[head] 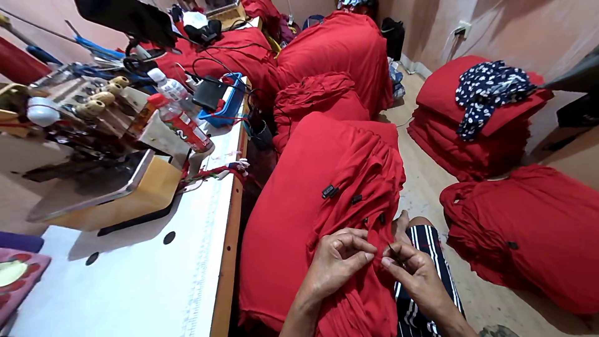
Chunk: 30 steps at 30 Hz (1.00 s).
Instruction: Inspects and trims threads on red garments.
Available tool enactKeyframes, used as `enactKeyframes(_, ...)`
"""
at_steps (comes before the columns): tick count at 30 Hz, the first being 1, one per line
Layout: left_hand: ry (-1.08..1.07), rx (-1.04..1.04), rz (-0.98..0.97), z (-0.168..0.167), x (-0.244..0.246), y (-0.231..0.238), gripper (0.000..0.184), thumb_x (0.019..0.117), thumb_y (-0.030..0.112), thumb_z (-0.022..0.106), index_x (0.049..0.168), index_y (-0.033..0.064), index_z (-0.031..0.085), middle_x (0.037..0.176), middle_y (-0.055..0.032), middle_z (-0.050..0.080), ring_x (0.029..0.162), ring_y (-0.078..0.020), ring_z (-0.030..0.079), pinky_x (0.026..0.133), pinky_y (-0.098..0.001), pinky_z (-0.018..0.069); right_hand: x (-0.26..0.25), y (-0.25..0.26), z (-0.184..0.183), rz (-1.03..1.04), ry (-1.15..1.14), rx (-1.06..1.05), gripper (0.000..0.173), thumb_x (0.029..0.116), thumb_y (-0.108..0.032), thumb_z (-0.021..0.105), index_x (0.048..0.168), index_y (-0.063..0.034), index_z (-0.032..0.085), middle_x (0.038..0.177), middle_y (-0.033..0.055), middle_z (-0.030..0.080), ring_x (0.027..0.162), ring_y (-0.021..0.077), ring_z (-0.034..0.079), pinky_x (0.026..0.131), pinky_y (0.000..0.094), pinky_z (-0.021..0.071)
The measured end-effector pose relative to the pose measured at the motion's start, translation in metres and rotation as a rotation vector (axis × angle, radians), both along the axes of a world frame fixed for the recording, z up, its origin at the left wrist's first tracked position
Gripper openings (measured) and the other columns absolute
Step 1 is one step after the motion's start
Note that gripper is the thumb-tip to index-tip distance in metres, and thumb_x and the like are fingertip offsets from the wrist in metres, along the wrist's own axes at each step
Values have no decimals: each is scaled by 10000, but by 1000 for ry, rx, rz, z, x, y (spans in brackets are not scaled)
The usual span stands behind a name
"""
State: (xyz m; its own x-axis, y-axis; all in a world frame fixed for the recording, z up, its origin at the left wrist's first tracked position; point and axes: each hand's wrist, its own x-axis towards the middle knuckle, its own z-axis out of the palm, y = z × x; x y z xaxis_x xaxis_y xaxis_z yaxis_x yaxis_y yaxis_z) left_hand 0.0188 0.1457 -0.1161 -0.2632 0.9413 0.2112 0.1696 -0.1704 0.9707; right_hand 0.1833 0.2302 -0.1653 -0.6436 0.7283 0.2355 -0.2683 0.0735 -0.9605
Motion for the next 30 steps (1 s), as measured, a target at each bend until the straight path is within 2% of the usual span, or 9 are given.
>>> enactKeyframes(3, -21, -5, -15, 0, -1, 1, 86, 880, -42, 632, 924, -75, 698, 1121, -116, 689, 1050, -50, 656, 896, -197, 555, 0, -1, 1, 1, -6, 27, 94, 915, -39, 601, 958, -106, 651, 825, -151, 632, 701, -90, 574, 617, 101, 489)
enactKeyframes(7, -90, -45, 4, 2, 0, 2, 89, 980, -1, 513, 1027, -44, 575, 1073, -39, 678, 862, -9, 654, 766, -201, 565, -2, -2, 1, 8, 5, 64, 75, 917, -47, 607, 960, -91, 651, 832, -146, 635, 724, -90, 581, 645, 103, 499)
enactKeyframes(11, -82, -46, 0, 3, 1, 3, 94, 1025, 41, 441, 1068, -14, 503, 1042, -19, 660, 846, -18, 656, 750, -211, 572, -2, -3, 1, 10, 14, 66, 70, 921, -56, 611, 966, -87, 655, 839, -136, 644, 737, -81, 594, 657, 108, 512)
enactKeyframes(14, -7, -26, -27, 3, 0, 2, 200, 1002, 81, 531, 1127, -70, 572, 1010, -5, 633, 846, 12, 605, 748, -175, 528, -3, -4, 0, 12, 18, 61, 82, 911, -49, 625, 978, -81, 660, 854, -131, 655, 748, -77, 602, 667, 114, 520)
enactKeyframes(16, -8, -32, -37, 3, 0, 3, 232, 934, 24, 609, 1138, -79, 573, 974, 6, 626, 804, 17, 605, 720, -167, 540, -5, -6, -1, 25, 16, 35, 142, 901, -36, 639, 1041, -45, 663, 903, -114, 681, 784, -67, 623, 703, 131, 541)
enactKeyframes(20, 13, 3, -18, 2, -1, 2, 187, 913, -35, 541, 1084, -74, 606, 979, 3, 639, 840, 18, 614, 749, -165, 540, -6, -8, -6, 157, 14, -47, 301, 940, -31, 591, 1225, 55, 637, 1069, -60, 724, 937, -41, 665, 855, 180, 566)
enactKeyframes(23, 48, 77, 0, 0, -4, 0, 241, 914, -63, 472, 991, -67, 701, 1008, -34, 640, 996, -13, 582, 893, -172, 491, -8, -7, -8, 238, -6, -105, 244, 940, -41, 556, 1162, -24, 656, 962, -131, 678, 807, -79, 604, 730, 136, 522)
enactKeyframes(25, 72, 92, 13, 0, -5, 0, 310, 899, -85, 438, 970, -61, 739, 981, -46, 635, 1016, -25, 556, 932, -173, 452, -9, -6, -9, 246, -7, -78, 175, 931, -27, 557, 1077, -53, 650, 919, -140, 655, 805, -83, 597, 738, 131, 516)
enactKeyframes(30, 152, 46, 108, 3, -2, -2, 377, 872, -104, 417, 1025, -43, 756, 988, -68, 610, 932, -22, 562, 826, -138, 475, -6, -11, -5, 5, 5, -10, 118, 920, -51, 565, 1005, -114, 620, 762, -176, 579, 653, -99, 533, 602, 108, 463)
